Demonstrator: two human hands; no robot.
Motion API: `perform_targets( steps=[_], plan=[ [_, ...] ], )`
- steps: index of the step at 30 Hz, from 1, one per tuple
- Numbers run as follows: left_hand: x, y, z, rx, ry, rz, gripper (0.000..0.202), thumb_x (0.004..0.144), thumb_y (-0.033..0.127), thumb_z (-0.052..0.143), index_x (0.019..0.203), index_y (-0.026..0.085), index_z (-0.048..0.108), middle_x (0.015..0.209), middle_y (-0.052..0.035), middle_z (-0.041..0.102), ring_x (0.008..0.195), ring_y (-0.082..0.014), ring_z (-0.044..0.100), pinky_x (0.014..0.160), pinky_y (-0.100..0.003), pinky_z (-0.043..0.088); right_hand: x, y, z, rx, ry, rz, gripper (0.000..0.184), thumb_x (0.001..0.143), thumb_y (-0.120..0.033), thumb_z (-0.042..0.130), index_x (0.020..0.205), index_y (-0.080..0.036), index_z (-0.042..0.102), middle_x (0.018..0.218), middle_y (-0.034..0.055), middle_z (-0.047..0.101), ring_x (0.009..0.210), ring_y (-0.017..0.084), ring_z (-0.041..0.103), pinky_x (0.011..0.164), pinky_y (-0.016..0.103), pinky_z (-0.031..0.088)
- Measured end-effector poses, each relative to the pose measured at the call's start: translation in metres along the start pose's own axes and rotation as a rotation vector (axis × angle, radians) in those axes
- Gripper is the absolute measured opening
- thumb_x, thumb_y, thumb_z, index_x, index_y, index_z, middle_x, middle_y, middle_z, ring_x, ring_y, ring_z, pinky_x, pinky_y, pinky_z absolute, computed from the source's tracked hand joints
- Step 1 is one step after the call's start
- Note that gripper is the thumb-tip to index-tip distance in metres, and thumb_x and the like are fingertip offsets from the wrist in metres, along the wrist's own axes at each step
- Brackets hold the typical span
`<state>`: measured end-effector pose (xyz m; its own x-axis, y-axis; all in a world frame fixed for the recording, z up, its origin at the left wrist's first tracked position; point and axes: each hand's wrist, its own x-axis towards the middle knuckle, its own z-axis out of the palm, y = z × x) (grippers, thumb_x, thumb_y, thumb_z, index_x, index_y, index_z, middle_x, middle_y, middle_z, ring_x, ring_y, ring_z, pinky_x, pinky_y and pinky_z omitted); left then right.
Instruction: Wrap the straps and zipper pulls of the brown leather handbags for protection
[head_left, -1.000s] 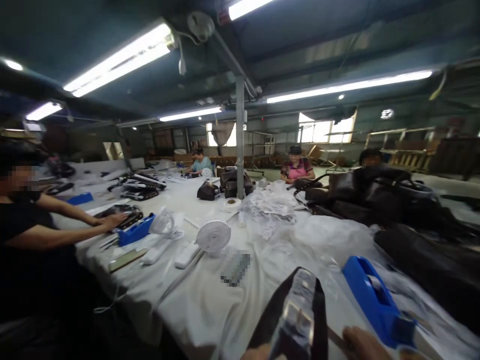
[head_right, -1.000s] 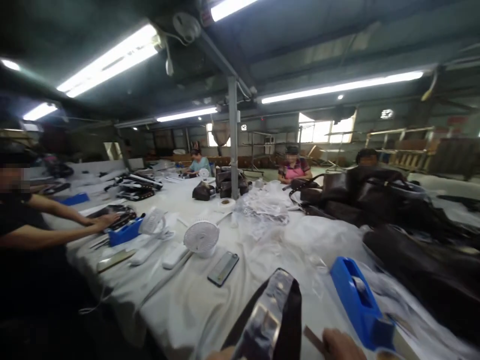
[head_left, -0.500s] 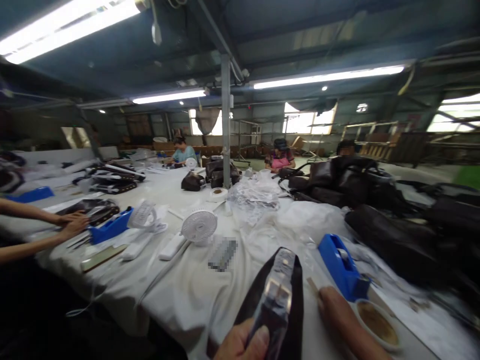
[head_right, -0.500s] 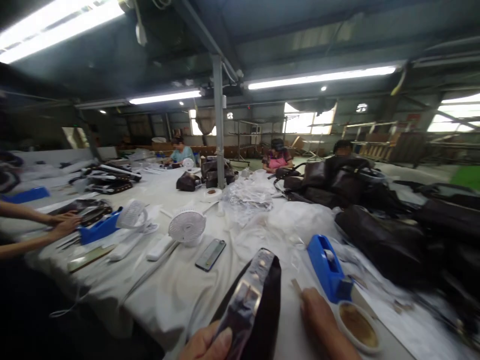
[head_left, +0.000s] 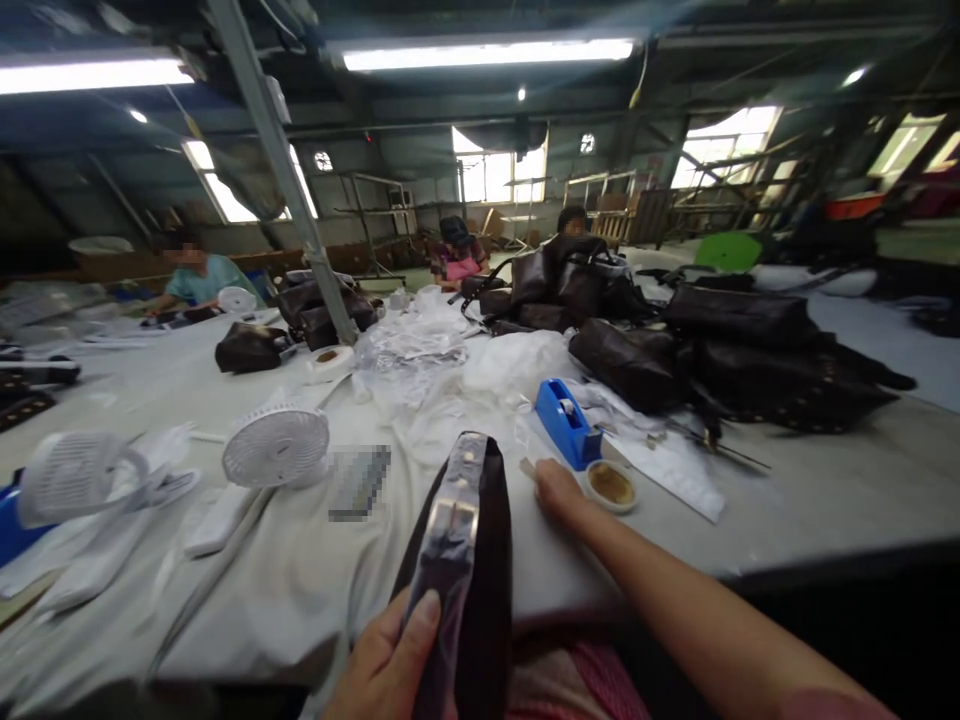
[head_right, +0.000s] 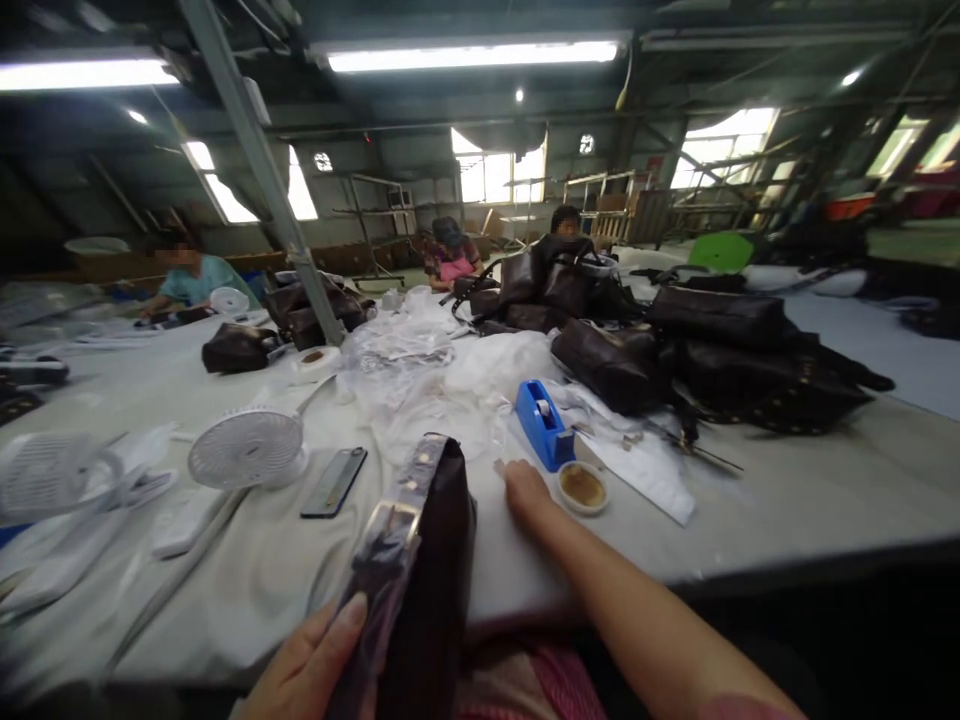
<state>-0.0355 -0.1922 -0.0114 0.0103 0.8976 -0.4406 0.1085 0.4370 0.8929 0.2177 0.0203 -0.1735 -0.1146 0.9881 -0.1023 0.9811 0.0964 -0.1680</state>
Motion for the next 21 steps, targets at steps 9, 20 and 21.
perform_targets(
  steps=[9,20,21],
  plan=[
    [0.001,-0.002,0.002,0.006,-0.048,-0.048,0.054,0.082,0.072,0.052,0.082,0.018,0.056,0.051,-0.0016,0.062,0.042,-0.0119,0.051,0.041,-0.018,0.038,0.024,0.009,-0.002,0.025,-0.205,-0.045,0.033,0.095,-0.034,0.06,0.124,-0.017,0.057,0.123,0.0092,0.06,0.102,0.022,0.063,0.086,0.042,0.056],
    [0.002,-0.006,-0.001,-0.028,-0.035,-0.028,0.051,0.083,0.068,0.055,0.083,0.017,0.057,0.052,-0.0013,0.063,0.042,-0.0129,0.054,0.039,-0.019,0.04,0.051,0.018,-0.011,0.031,-0.295,-0.112,0.034,0.095,-0.034,0.06,0.124,-0.017,0.057,0.124,0.0093,0.06,0.104,0.023,0.063,0.087,0.043,0.055],
    [0.002,-0.006,-0.001,-0.031,-0.04,-0.032,0.051,0.083,0.067,0.055,0.083,0.017,0.057,0.052,-0.001,0.062,0.042,-0.0128,0.054,0.039,-0.019,0.04,0.053,0.018,-0.011,0.029,-0.293,-0.116,0.034,0.095,-0.034,0.06,0.124,-0.017,0.057,0.124,0.0093,0.06,0.104,0.023,0.063,0.087,0.043,0.055]
  ],
)
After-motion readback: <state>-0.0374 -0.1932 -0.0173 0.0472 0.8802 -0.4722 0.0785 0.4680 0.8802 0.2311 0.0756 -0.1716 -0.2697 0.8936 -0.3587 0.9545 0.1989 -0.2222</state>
